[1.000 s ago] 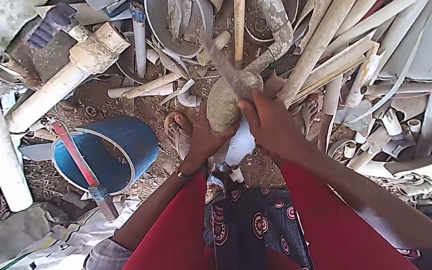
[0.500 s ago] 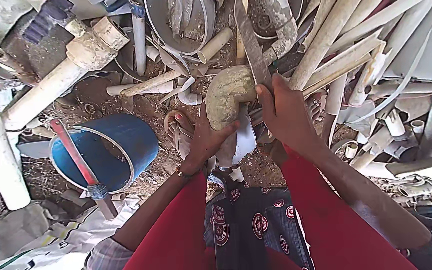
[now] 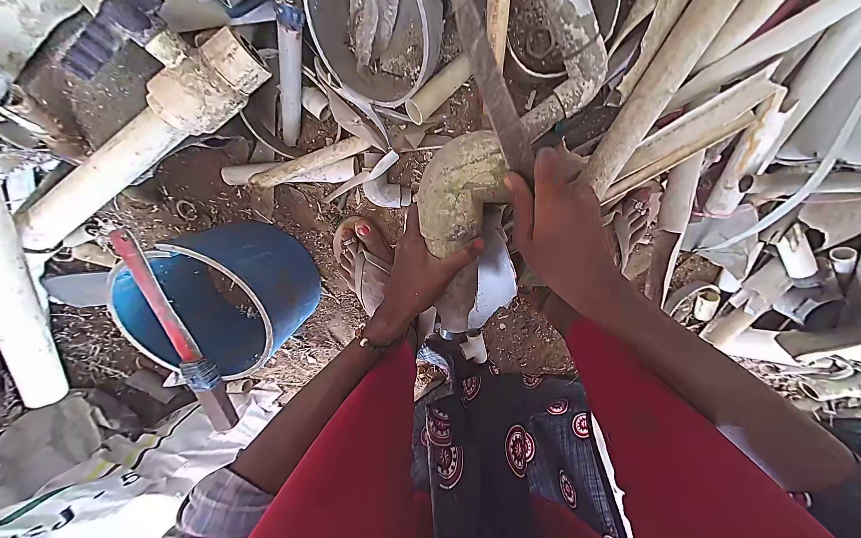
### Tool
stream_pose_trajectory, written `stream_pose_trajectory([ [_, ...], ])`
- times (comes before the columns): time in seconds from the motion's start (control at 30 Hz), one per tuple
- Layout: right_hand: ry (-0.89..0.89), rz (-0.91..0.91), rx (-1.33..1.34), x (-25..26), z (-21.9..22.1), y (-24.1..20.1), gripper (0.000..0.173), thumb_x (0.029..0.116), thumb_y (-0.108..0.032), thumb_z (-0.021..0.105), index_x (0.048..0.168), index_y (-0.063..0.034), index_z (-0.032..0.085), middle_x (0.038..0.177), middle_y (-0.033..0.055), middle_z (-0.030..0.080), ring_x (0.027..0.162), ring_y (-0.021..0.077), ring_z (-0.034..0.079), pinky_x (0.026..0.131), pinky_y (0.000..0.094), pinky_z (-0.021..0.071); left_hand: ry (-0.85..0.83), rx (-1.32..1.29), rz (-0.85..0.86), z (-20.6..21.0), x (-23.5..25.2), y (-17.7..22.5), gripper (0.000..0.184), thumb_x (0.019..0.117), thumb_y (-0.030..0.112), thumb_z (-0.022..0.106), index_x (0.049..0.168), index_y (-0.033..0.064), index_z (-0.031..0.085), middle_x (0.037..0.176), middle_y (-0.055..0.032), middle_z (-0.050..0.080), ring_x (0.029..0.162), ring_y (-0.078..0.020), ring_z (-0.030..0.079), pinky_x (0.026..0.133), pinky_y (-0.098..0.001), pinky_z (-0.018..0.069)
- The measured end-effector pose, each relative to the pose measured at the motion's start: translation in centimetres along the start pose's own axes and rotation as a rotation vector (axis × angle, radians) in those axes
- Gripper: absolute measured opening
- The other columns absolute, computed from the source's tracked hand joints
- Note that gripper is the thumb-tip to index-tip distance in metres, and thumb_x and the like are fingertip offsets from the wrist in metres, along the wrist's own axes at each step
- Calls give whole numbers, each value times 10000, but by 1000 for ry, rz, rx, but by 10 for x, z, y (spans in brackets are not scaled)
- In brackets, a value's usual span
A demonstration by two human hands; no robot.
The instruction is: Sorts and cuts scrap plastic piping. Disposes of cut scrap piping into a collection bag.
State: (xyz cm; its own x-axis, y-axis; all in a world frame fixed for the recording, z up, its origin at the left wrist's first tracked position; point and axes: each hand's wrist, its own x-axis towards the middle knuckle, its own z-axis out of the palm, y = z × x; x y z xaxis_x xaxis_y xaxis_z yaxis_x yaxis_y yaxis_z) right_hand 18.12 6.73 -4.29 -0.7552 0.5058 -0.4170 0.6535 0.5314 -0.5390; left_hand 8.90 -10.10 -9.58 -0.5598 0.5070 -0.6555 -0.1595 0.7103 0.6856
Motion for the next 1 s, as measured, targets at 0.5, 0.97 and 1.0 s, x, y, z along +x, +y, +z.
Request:
stream_pose_trajectory([
  [0.5, 12, -89, -66, -6, 27, 2, 277, 1113, -258, 402, 1135, 6, 484, 590, 91, 519, 521, 295, 621, 476, 410, 494, -34, -2, -41, -1, 2, 1, 947, 806, 541, 751, 1543, 112, 339, 1164, -85, 676, 977, -120, 685, 855, -363, 575],
  [0.97, -45, -207, -43, -8, 33, 13, 265, 1088, -250, 451, 1064, 1, 532, 543, 65, 490, 478, 270, 590, 453, 395, 478, -54, -47, -112, -3, 4, 5, 938, 836, 465, 770, 1572, 137, 291, 1200, -98, 663, 1022, -139, 671, 896, -393, 561],
  [1.0, -16, -172, -42, -7, 32, 12, 269, 1095, -251, 432, 1063, 2, 519, 547, 70, 495, 474, 269, 593, 445, 393, 480, -49, -40, -104, -2, 3, 4, 932, 830, 462, 779, 1560, 126, 307, 1186, -95, 667, 1010, -132, 676, 888, -380, 568],
])
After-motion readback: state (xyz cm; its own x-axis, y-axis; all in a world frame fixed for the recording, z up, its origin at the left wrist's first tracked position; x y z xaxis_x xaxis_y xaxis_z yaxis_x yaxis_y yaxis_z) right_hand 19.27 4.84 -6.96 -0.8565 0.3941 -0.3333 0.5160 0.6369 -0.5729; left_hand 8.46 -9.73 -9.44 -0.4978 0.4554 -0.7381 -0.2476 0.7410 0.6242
